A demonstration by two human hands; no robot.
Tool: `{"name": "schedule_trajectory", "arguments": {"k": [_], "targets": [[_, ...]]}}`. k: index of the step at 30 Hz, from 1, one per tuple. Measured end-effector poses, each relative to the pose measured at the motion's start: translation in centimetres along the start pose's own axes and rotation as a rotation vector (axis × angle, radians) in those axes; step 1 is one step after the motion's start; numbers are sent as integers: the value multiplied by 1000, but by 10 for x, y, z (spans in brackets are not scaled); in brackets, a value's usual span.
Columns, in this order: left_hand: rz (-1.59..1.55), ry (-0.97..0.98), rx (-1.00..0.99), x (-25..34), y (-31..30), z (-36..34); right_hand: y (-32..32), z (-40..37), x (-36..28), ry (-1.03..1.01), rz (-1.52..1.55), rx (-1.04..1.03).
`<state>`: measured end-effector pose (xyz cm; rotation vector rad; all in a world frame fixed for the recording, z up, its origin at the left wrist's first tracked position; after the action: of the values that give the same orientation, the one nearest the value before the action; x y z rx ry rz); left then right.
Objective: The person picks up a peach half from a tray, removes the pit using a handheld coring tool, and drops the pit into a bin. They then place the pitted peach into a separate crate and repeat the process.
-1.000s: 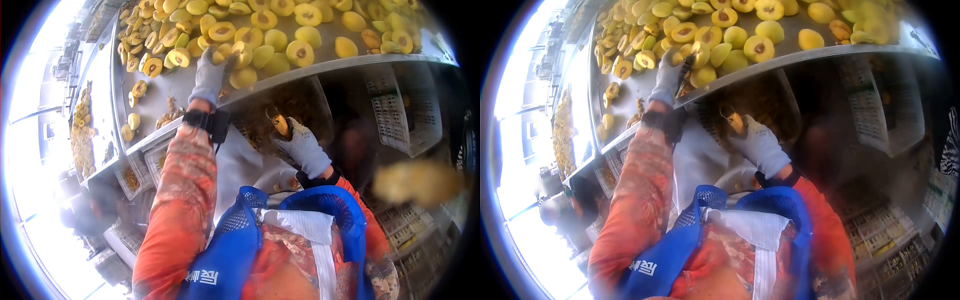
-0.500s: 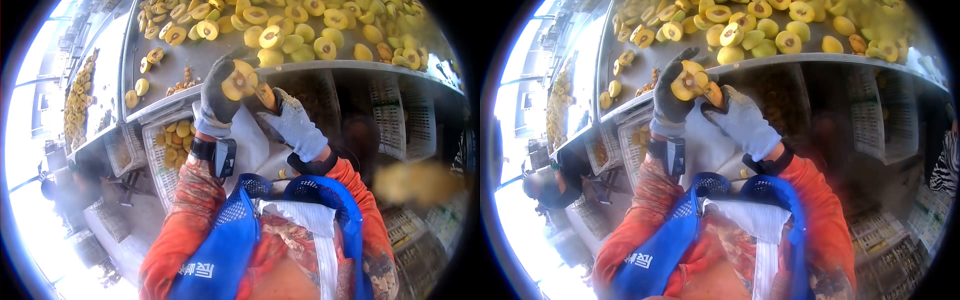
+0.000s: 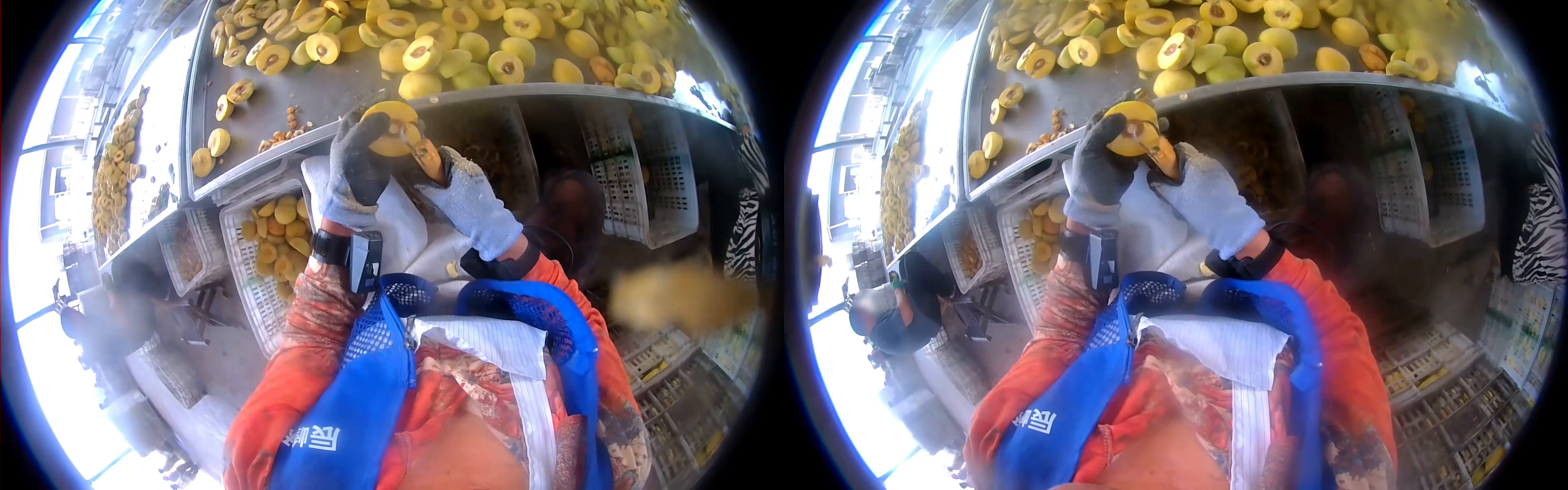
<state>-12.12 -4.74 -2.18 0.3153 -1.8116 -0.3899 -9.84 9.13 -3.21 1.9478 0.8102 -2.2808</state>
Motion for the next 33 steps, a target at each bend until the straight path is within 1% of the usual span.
{"name": "schedule_trajectory", "arguments": {"k": [2,4,5,7,8,10,12,13,16,18,19,21,22,24,25,27,28,31,32,33], "targets": [[629,425,132,24,9,-17,0,0,0,12,-35,-2],[912,556,215,28,14,-23,1,-1,0,21,-57,1],[878,472,230,24,9,-18,1,-2,0,3,-28,28],[701,377,238,24,10,-17,3,-4,2,-32,31,86],[559,363,232,26,19,-21,8,-6,5,-31,55,91],[247,244,223,21,25,-19,18,-7,5,-25,104,101],[-84,36,220,4,25,-14,26,-12,9,203,335,-34],[-53,33,239,7,28,-16,30,-16,6,315,452,-101],[46,12,283,17,38,-24,36,-26,-6,365,730,-245],[122,-18,291,18,40,-24,33,-29,-14,345,850,-292],[220,23,298,22,41,-23,33,-31,-18,335,911,-317],[418,107,311,29,45,-23,34,-33,-12,380,885,-347],[393,77,318,28,44,-23,35,-34,-9,400,872,-361],[341,19,326,24,46,-22,38,-39,-9,412,981,-401],[298,-12,296,18,45,-20,39,-42,-10,420,1034,-423],[212,-67,238,5,42,-13,40,-49,-20,449,1278,-437],[385,-33,224,15,47,-12,41,-51,-27,461,1401,-445],[227,-49,201,-1,32,-12,59,-57,-35,496,1805,-563],[152,-65,188,0,33,-15,59,-58,-34,529,1775,-556],[78,-81,176,0,33,-19,58,-56,-38,499,1690,-547]]}}
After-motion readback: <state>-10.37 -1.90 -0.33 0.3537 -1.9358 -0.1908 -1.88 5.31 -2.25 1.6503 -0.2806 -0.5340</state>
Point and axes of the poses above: each hand's wrist, its own z-axis towards the middle knuckle, its own y-axis out of the palm, x = y × z, the point moved 9 cm from there along z, towards the middle knuckle, and after that the axes turned 12 degrees about -y, right-handed, at the moved point
